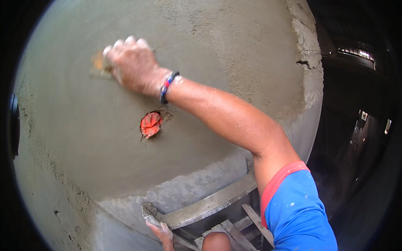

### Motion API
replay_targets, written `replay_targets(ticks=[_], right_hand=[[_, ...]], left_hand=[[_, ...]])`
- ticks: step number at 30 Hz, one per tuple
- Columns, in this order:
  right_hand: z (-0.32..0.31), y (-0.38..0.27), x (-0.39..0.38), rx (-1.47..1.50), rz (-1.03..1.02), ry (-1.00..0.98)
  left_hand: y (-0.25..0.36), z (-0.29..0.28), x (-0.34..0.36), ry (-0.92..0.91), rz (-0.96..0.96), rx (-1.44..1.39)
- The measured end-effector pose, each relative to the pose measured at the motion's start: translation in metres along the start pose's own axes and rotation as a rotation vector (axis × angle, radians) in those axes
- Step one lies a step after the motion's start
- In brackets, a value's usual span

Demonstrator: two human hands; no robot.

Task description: The person stands on a ladder and uses a wooden float to smooth and level fresh plaster on an interior wall, moving the tool in sweeping motions over the wet surface.

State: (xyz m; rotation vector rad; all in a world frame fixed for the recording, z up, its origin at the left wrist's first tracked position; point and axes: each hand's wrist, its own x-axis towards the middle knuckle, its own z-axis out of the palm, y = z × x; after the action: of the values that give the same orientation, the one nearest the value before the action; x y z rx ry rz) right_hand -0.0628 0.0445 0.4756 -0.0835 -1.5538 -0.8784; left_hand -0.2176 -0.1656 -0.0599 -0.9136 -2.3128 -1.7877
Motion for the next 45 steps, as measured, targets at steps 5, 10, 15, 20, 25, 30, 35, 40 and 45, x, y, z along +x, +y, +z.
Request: replay_targets(ticks=[5, 10, 15, 20, 25, 30, 35, 40, 45], right_hand=[[-0.047, 0.038, -0.079, 0.055, -0.282, -0.142], [-0.042, 0.086, -0.033, -0.139, 0.156, 0.042], [-0.044, 0.008, -0.107, 0.072, -0.188, -0.207], [-0.080, 0.079, -0.116, -0.077, 0.099, -0.134], [-0.042, 0.016, -0.091, 0.018, 0.156, -0.129], [-0.097, 0.055, -0.178, -0.033, 0.141, -0.245], [-0.065, 0.079, -0.117, -0.095, 0.474, 0.029], [-0.077, -0.012, -0.230, 0.093, 0.282, -0.252], [-0.107, 0.030, -0.257, -0.053, 0.511, -0.147]], left_hand=[[0.017, -0.015, 0.005, 0.009, -0.017, -0.005], [0.008, 0.013, -0.004, 0.002, -0.058, 0.041], [0.007, -0.009, 0.000, 0.025, 0.007, 0.050], [0.004, 0.010, -0.004, -0.001, 0.040, 0.005], [0.001, -0.001, -0.001, 0.029, 0.045, 0.073], [0.001, 0.001, -0.002, 0.014, 0.078, 0.081], [0.002, 0.005, -0.005, -0.005, 0.089, 0.053], [0.010, -0.006, 0.001, -0.001, 0.045, 0.002], [0.019, 0.002, -0.002, -0.011, 0.009, -0.020]])
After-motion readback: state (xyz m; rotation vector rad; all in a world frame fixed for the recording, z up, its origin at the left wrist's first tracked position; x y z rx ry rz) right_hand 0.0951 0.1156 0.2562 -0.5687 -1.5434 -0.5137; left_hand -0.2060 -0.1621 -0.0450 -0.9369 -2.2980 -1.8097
